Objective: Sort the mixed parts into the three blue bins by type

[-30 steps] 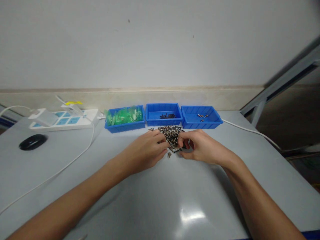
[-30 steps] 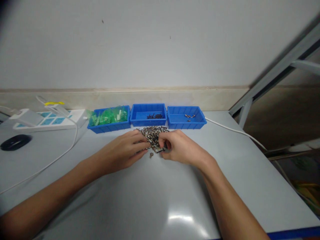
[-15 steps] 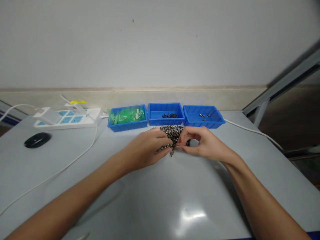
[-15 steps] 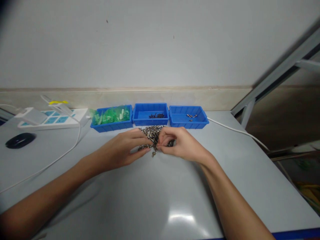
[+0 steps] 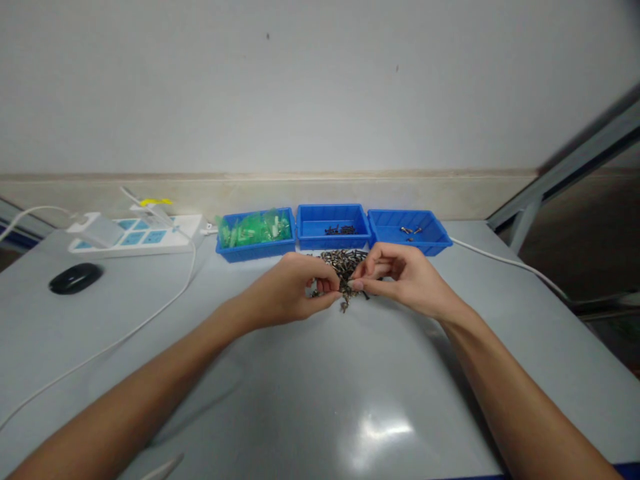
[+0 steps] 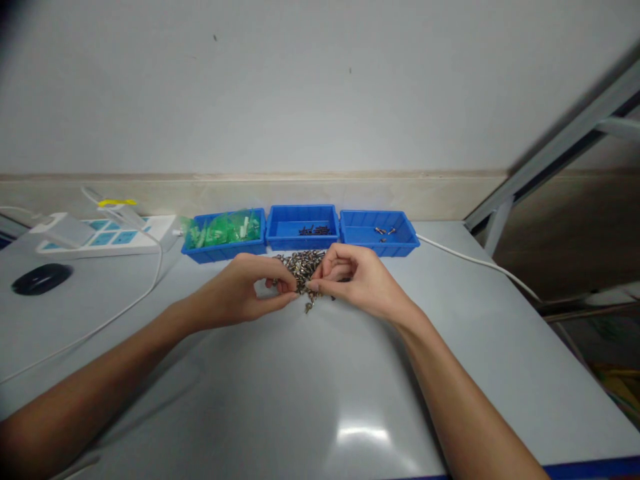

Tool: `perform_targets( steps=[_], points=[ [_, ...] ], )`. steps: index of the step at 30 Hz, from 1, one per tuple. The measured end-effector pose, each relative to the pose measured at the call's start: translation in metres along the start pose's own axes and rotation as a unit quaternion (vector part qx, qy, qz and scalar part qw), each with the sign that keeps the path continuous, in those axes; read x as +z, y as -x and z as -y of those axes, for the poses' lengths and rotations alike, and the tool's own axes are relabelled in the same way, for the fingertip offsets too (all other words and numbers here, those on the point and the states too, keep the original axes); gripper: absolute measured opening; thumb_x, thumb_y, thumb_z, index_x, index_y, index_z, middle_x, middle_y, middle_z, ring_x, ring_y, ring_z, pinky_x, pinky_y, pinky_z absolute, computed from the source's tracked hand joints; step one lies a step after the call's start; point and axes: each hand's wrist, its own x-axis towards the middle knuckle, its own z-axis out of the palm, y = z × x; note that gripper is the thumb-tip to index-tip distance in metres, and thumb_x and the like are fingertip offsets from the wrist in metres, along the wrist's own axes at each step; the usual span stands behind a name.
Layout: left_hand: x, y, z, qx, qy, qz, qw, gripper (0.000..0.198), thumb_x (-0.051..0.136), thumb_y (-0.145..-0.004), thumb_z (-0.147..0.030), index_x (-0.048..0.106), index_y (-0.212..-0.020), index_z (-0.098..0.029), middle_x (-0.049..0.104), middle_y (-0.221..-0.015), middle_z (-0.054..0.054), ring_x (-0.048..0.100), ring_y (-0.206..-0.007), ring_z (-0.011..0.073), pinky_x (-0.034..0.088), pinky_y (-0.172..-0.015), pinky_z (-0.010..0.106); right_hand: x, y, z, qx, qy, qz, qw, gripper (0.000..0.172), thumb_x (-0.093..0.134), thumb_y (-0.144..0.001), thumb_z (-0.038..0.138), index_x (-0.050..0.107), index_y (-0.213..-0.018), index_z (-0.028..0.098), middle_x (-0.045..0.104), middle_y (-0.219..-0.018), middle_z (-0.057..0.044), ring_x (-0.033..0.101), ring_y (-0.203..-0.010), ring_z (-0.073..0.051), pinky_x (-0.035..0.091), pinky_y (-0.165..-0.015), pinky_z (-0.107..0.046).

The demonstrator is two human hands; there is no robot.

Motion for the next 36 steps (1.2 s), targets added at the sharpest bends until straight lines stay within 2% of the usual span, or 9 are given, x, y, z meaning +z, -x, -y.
perform_targets(
  steps=[2,6,11,15,22,26,29,32,36],
  points=[
    [-0.002,-0.003,0.003,0.002,-0.008,-0.012,1.000,0.007,0.070,-0.083,-0.012,0.071,-0.077,-0.016,0.069,-0.069,-0.002,0.060,-0.062,0.0087,0.044,-0.061,0.019,-0.004,0.002,0.003,-0.025,0.113,-0.015,0.993,0.022,0.081,-0.074,0.024,0.060,-0.075,0.019,0.071,-0.075,-0.001,0.064,-0.065,-0.014,0.048,-0.060,-0.025],
    [-0.004,-0.014,0.018,-0.023,-0.095,-0.122,0.988,0.007,0.070,-0.084,-0.014,0.073,-0.078,-0.016,0.071,-0.069,0.000,0.059,-0.060,0.0103,0.043,-0.062,0.021,-0.011,0.006,0.006,-0.058,0.323,0.017,0.944,0.020,0.077,-0.073,0.020,0.058,-0.070,0.019,0.059,-0.060,0.005,0.052,-0.054,-0.010,0.036,-0.052,-0.024],
    [-0.003,-0.022,0.037,-0.122,-0.196,-0.176,0.957,0.011,0.068,-0.088,-0.021,0.077,-0.085,-0.016,0.072,-0.070,0.003,0.058,-0.058,0.0134,0.042,-0.060,0.026,-0.009,0.004,0.002,-0.047,0.395,0.063,0.915,0.013,0.069,-0.072,0.014,0.057,-0.071,0.020,0.059,-0.062,0.004,0.052,-0.056,-0.011,0.033,-0.054,-0.025],
    [-0.001,-0.019,0.038,-0.125,-0.232,-0.159,0.951,0.014,0.064,-0.091,-0.024,0.077,-0.089,-0.017,0.074,-0.076,0.004,0.060,-0.062,0.0152,0.044,-0.063,0.028,-0.007,0.002,-0.002,-0.044,0.380,0.072,0.921,0.013,0.060,-0.072,0.008,0.057,-0.070,0.020,0.059,-0.060,0.004,0.053,-0.054,-0.011,0.034,-0.054,-0.024],
    [0.002,-0.007,0.020,-0.005,-0.221,-0.084,0.972,0.017,0.061,-0.092,-0.022,0.073,-0.082,-0.017,0.071,-0.070,0.001,0.058,-0.057,0.0125,0.040,-0.058,0.024,-0.012,0.004,0.003,-0.027,0.350,0.074,0.934,0.014,0.065,-0.070,0.011,0.055,-0.069,0.020,0.060,-0.060,0.005,0.056,-0.056,-0.011,0.037,-0.054,-0.023],
    [0.006,-0.005,0.011,-0.011,-0.226,-0.029,0.974,0.024,0.060,-0.092,-0.023,0.068,-0.071,-0.017,0.068,-0.067,0.000,0.060,-0.058,0.0130,0.038,-0.057,0.024,-0.014,0.006,0.003,-0.019,0.385,0.083,0.919,0.015,0.069,-0.070,0.014,0.056,-0.070,0.020,0.060,-0.061,0.004,0.055,-0.056,-0.012,0.036,-0.054,-0.025],
    [0.007,-0.005,0.007,-0.015,-0.223,0.013,0.975,0.021,0.061,-0.092,-0.022,0.069,-0.074,-0.017,0.070,-0.070,0.001,0.064,-0.064,0.0150,0.039,-0.058,0.025,-0.013,0.006,0.002,-0.014,0.378,0.087,0.922,0.012,0.065,-0.069,0.009,0.059,-0.071,0.019,0.060,-0.060,0.004,0.054,-0.055,-0.012,0.036,-0.053,-0.024],
    [0.007,-0.005,0.006,-0.010,-0.212,0.032,0.977,0.018,0.061,-0.092,-0.021,0.071,-0.076,-0.017,0.070,-0.070,0.001,0.064,-0.066,0.0152,0.039,-0.058,0.025,-0.014,0.006,0.002,-0.015,0.337,0.086,0.937,0.013,0.061,-0.068,0.006,0.061,-0.070,0.019,0.063,-0.062,0.003,0.056,-0.056,-0.012,0.039,-0.054,-0.024],
    [0.006,-0.006,0.002,0.007,-0.156,0.034,0.987,0.009,0.065,-0.090,-0.017,0.074,-0.088,-0.018,0.071,-0.073,-0.001,0.062,-0.062,0.0121,0.041,-0.060,0.024,-0.021,0.007,0.002,-0.007,0.190,0.088,0.978,0.010,0.065,-0.071,0.009,0.066,-0.075,0.018,0.070,-0.074,0.000,0.063,-0.067,-0.014,0.050,-0.063,-0.025]
  ],
)
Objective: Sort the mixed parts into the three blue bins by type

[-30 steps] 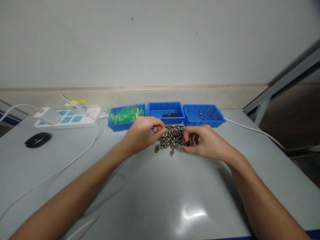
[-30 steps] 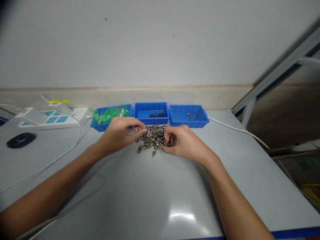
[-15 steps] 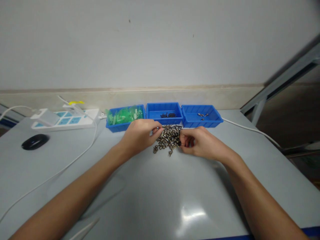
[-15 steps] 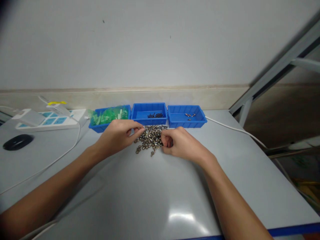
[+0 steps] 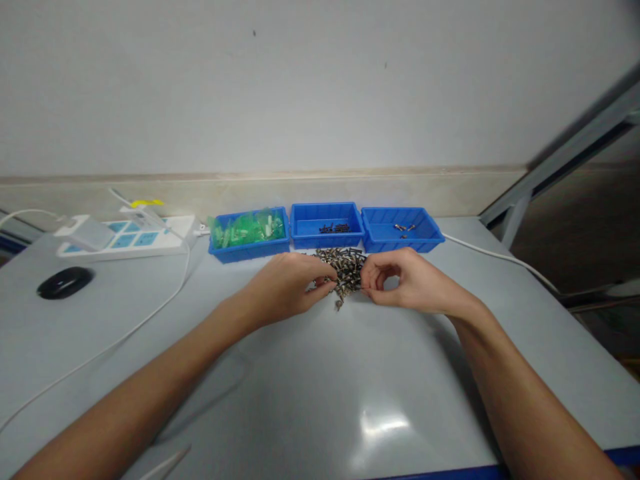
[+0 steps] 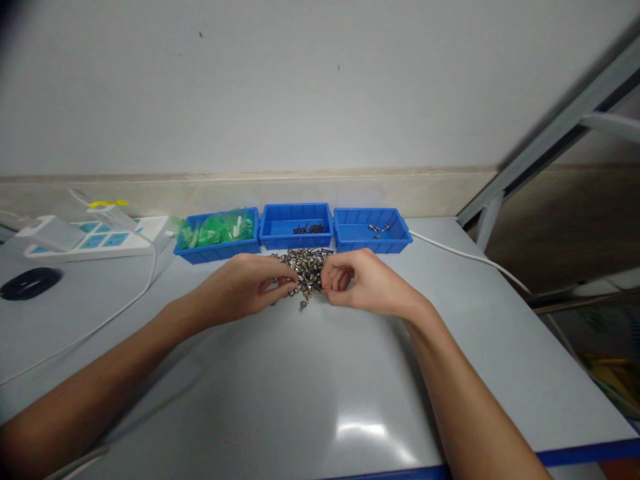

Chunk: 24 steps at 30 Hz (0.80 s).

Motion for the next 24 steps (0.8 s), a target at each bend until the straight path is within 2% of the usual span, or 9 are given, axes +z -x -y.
perform_targets(
  steps=[5,9,13,16,19,21,24],
  points=[
    [-0.003,-0.001,-0.005,0.017,0.076,-0.006,0.997,0.018,0.068,-0.092,-0.024,0.073,-0.108,-0.018,0.076,-0.086,0.002,0.067,-0.068,0.0124,0.047,-0.065,0.023,-0.004,0.000,-0.002,0.000,-0.148,-0.005,0.989,0.013,0.076,-0.074,0.017,0.072,-0.086,0.018,0.074,-0.078,-0.002,0.069,-0.070,-0.015,0.055,-0.065,-0.026],
    [-0.004,-0.001,-0.008,0.036,0.083,-0.007,0.996,0.013,0.062,-0.095,-0.021,0.074,-0.100,-0.018,0.076,-0.088,0.003,0.069,-0.076,0.0141,0.048,-0.069,0.024,0.000,-0.002,0.000,0.013,-0.184,-0.008,0.983,0.020,0.084,-0.073,0.027,0.071,-0.084,0.017,0.073,-0.074,-0.003,0.069,-0.068,-0.015,0.056,-0.064,-0.027],
    [-0.005,-0.003,-0.008,0.035,0.063,-0.015,0.997,0.011,0.062,-0.093,-0.017,0.072,-0.089,-0.017,0.073,-0.078,0.000,0.065,-0.068,0.0120,0.045,-0.065,0.023,-0.002,-0.002,-0.001,0.020,-0.195,-0.010,0.981,0.023,0.085,-0.074,0.031,0.070,-0.086,0.018,0.073,-0.076,-0.003,0.069,-0.069,-0.015,0.055,-0.065,-0.027],
    [-0.004,-0.007,-0.001,0.014,0.024,-0.048,0.998,0.013,0.061,-0.091,-0.017,0.071,-0.083,-0.016,0.070,-0.072,0.000,0.063,-0.063,0.0120,0.044,-0.062,0.023,-0.010,0.001,-0.007,0.025,-0.148,-0.061,0.987,0.023,0.082,-0.077,0.034,0.069,-0.087,0.018,0.071,-0.074,-0.003,0.066,-0.067,-0.015,0.052,-0.062,-0.027],
    [-0.002,-0.011,0.015,-0.049,-0.059,-0.125,0.989,0.015,0.060,-0.092,-0.018,0.073,-0.085,-0.015,0.074,-0.078,0.005,0.067,-0.069,0.0165,0.048,-0.066,0.027,-0.020,0.004,-0.014,0.039,-0.028,-0.113,0.992,0.017,0.078,-0.076,0.031,0.067,-0.081,0.018,0.067,-0.069,-0.001,0.062,-0.062,-0.014,0.048,-0.058,-0.027],
    [-0.001,-0.012,0.025,-0.104,-0.109,-0.180,0.972,0.016,0.060,-0.093,-0.021,0.075,-0.093,-0.014,0.077,-0.086,0.008,0.069,-0.076,0.0196,0.051,-0.071,0.029,-0.024,0.006,-0.019,0.056,0.055,-0.108,0.991,0.013,0.075,-0.072,0.026,0.066,-0.077,0.019,0.067,-0.068,-0.001,0.061,-0.061,-0.015,0.047,-0.057,-0.026],
    [0.003,-0.011,0.033,-0.119,-0.143,-0.195,0.963,0.022,0.060,-0.094,-0.025,0.075,-0.106,-0.015,0.078,-0.090,0.009,0.071,-0.077,0.0200,0.052,-0.073,0.030,-0.024,0.007,-0.026,0.077,0.115,-0.082,0.987,0.012,0.073,-0.068,0.022,0.064,-0.077,0.019,0.067,-0.067,0.000,0.061,-0.060,-0.015,0.047,-0.055,-0.026]
  ],
)
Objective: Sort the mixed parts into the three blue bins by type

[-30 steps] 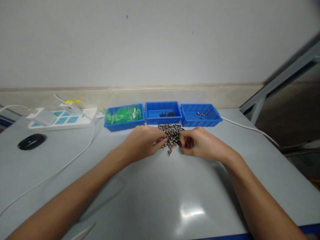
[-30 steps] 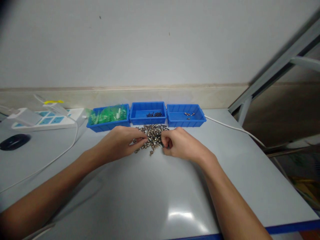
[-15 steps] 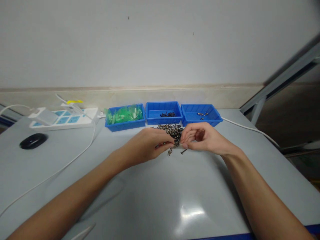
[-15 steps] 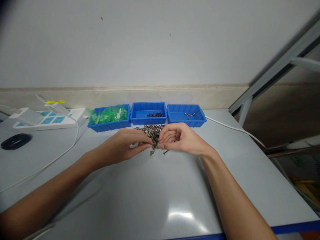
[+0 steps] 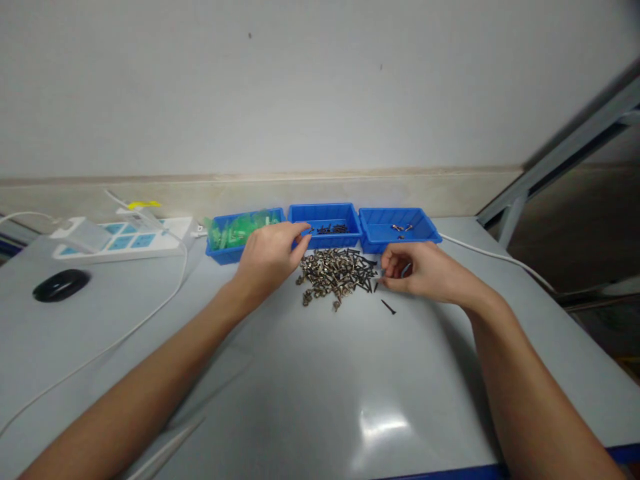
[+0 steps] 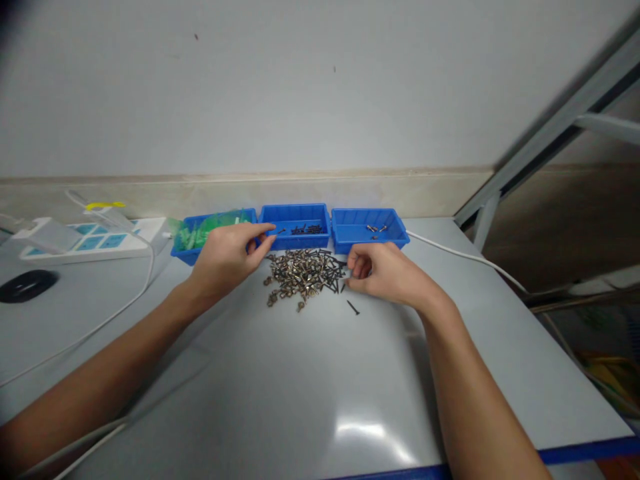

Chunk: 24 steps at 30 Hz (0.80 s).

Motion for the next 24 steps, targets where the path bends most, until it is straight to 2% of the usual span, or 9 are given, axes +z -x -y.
perform_targets(
  steps=[2,7,15,18,21,24],
  points=[
    [0.001,0.002,-0.001,0.018,-0.004,0.012,1.000,0.022,0.059,-0.095,-0.025,0.075,-0.105,-0.015,0.078,-0.088,0.008,0.070,-0.075,0.0193,0.051,-0.069,0.029,0.003,-0.001,-0.002,0.008,0.004,0.011,1.000,0.013,0.071,-0.066,0.020,0.063,-0.077,0.019,0.067,-0.066,0.000,0.062,-0.060,-0.016,0.047,-0.054,-0.025],
    [-0.006,0.008,-0.015,0.057,0.005,0.044,0.997,0.022,0.056,-0.095,-0.025,0.075,-0.086,-0.016,0.074,-0.074,0.005,0.064,-0.061,0.0154,0.043,-0.058,0.026,0.009,-0.005,0.001,0.059,-0.029,0.041,0.997,0.019,0.064,-0.062,0.010,0.063,-0.079,0.019,0.069,-0.067,-0.001,0.065,-0.061,-0.017,0.048,-0.055,-0.025],
    [-0.017,0.013,-0.028,0.088,0.032,0.093,0.991,0.024,0.057,-0.093,-0.023,0.071,-0.074,-0.017,0.065,-0.061,0.000,0.055,-0.053,0.0125,0.036,-0.053,0.025,0.007,-0.003,-0.001,0.089,-0.005,0.023,0.996,0.017,0.067,-0.060,0.009,0.065,-0.073,0.019,0.068,-0.062,0.000,0.062,-0.055,-0.016,0.045,-0.049,-0.026],
    [-0.019,0.013,-0.032,0.096,0.081,0.121,0.985,0.023,0.058,-0.092,-0.022,0.071,-0.074,-0.017,0.068,-0.065,0.000,0.057,-0.054,0.0119,0.036,-0.053,0.024,0.004,-0.001,0.002,0.063,-0.109,0.036,0.991,0.019,0.071,-0.064,0.013,0.069,-0.082,0.019,0.071,-0.067,-0.001,0.066,-0.061,-0.017,0.049,-0.055,-0.027],
    [-0.020,0.012,-0.036,0.106,0.162,0.167,0.967,0.016,0.062,-0.091,-0.019,0.074,-0.082,-0.017,0.070,-0.068,-0.001,0.057,-0.054,0.0100,0.039,-0.056,0.023,0.004,0.000,0.013,0.021,-0.231,0.060,0.971,0.028,0.074,-0.072,0.018,0.075,-0.100,0.019,0.073,-0.074,-0.002,0.067,-0.067,-0.016,0.053,-0.063,-0.028],
    [-0.022,0.011,-0.037,0.097,0.223,0.200,0.949,0.010,0.067,-0.090,-0.022,0.076,-0.091,-0.018,0.072,-0.071,-0.002,0.058,-0.055,0.0086,0.042,-0.058,0.022,0.010,-0.002,0.028,-0.008,-0.307,0.066,0.950,0.023,0.078,-0.075,0.023,0.079,-0.098,0.019,0.076,-0.078,-0.003,0.070,-0.070,-0.016,0.056,-0.067,-0.028]
  ],
)
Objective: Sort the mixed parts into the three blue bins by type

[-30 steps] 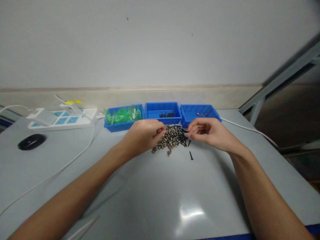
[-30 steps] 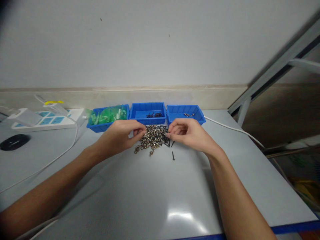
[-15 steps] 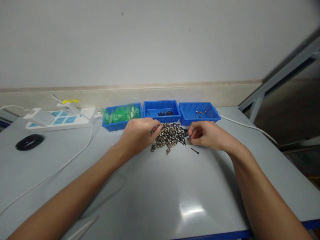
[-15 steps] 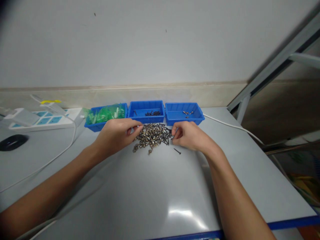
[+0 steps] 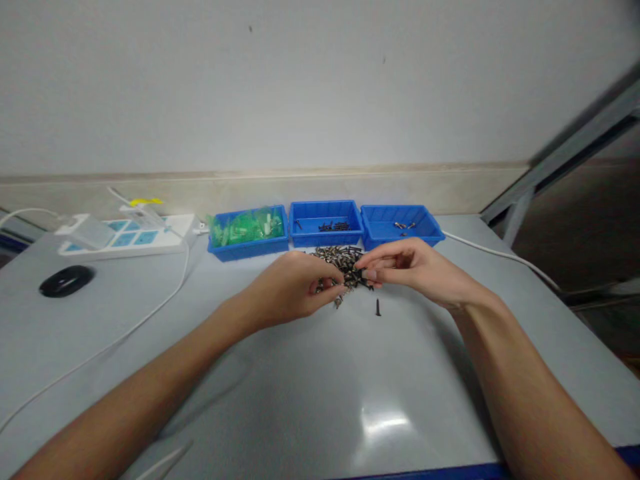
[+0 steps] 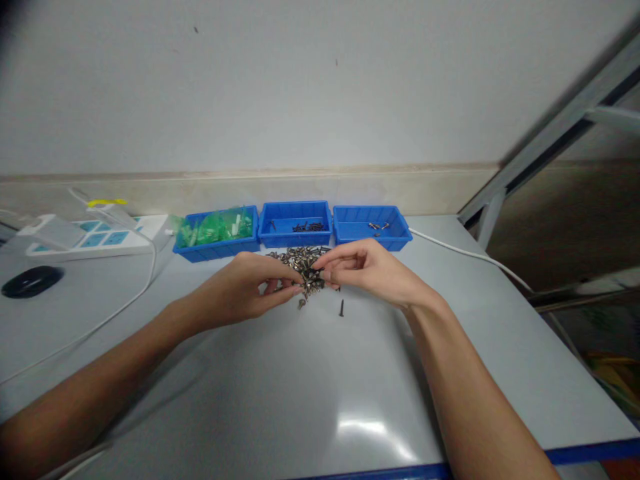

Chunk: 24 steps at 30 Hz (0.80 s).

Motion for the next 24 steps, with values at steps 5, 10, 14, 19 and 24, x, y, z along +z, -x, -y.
perform_targets(
  steps=[5,10,14,19,24],
  points=[
    [-0.001,0.000,0.003,-0.018,0.040,-0.007,0.999,0.012,0.069,-0.091,-0.025,0.078,-0.091,-0.017,0.073,-0.072,0.000,0.057,-0.055,0.0083,0.041,-0.055,0.021,0.019,-0.007,0.001,0.003,-0.076,-0.002,0.997,0.021,0.086,-0.072,0.029,0.079,-0.088,0.019,0.079,-0.081,-0.005,0.075,-0.077,-0.019,0.059,-0.075,-0.030],
    [-0.002,0.001,0.004,-0.007,0.018,-0.025,0.999,0.014,0.065,-0.091,-0.020,0.078,-0.087,-0.017,0.071,-0.067,0.000,0.057,-0.054,0.0086,0.041,-0.055,0.021,0.021,-0.008,-0.004,0.016,-0.065,-0.009,0.998,0.025,0.087,-0.069,0.029,0.078,-0.090,0.018,0.079,-0.083,-0.007,0.075,-0.079,-0.020,0.060,-0.075,-0.032],
    [-0.004,-0.001,0.011,-0.005,-0.039,-0.048,0.998,0.016,0.063,-0.090,-0.018,0.077,-0.083,-0.017,0.072,-0.068,0.001,0.058,-0.055,0.0100,0.043,-0.057,0.022,0.013,-0.005,-0.005,0.007,0.035,-0.005,0.999,0.022,0.081,-0.072,0.024,0.074,-0.092,0.017,0.076,-0.079,-0.004,0.070,-0.070,-0.016,0.055,-0.066,-0.027],
    [-0.003,-0.006,0.038,-0.105,-0.189,-0.163,0.963,0.019,0.061,-0.092,-0.024,0.078,-0.090,-0.016,0.076,-0.078,0.006,0.067,-0.068,0.0175,0.048,-0.066,0.027,0.002,0.002,-0.002,-0.017,0.271,0.066,0.960,0.016,0.075,-0.068,0.012,0.072,-0.083,0.019,0.069,-0.073,0.002,0.057,-0.059,-0.011,0.043,-0.056,-0.023],
    [-0.001,-0.003,0.051,-0.153,-0.245,-0.190,0.938,0.029,0.061,-0.094,-0.027,0.074,-0.118,-0.016,0.078,-0.086,0.007,0.071,-0.075,0.0216,0.051,-0.069,0.030,0.005,0.001,-0.004,-0.030,0.329,0.088,0.940,0.021,0.069,-0.066,0.004,0.070,-0.081,0.019,0.067,-0.073,0.005,0.055,-0.062,-0.010,0.041,-0.060,-0.023]
  ],
)
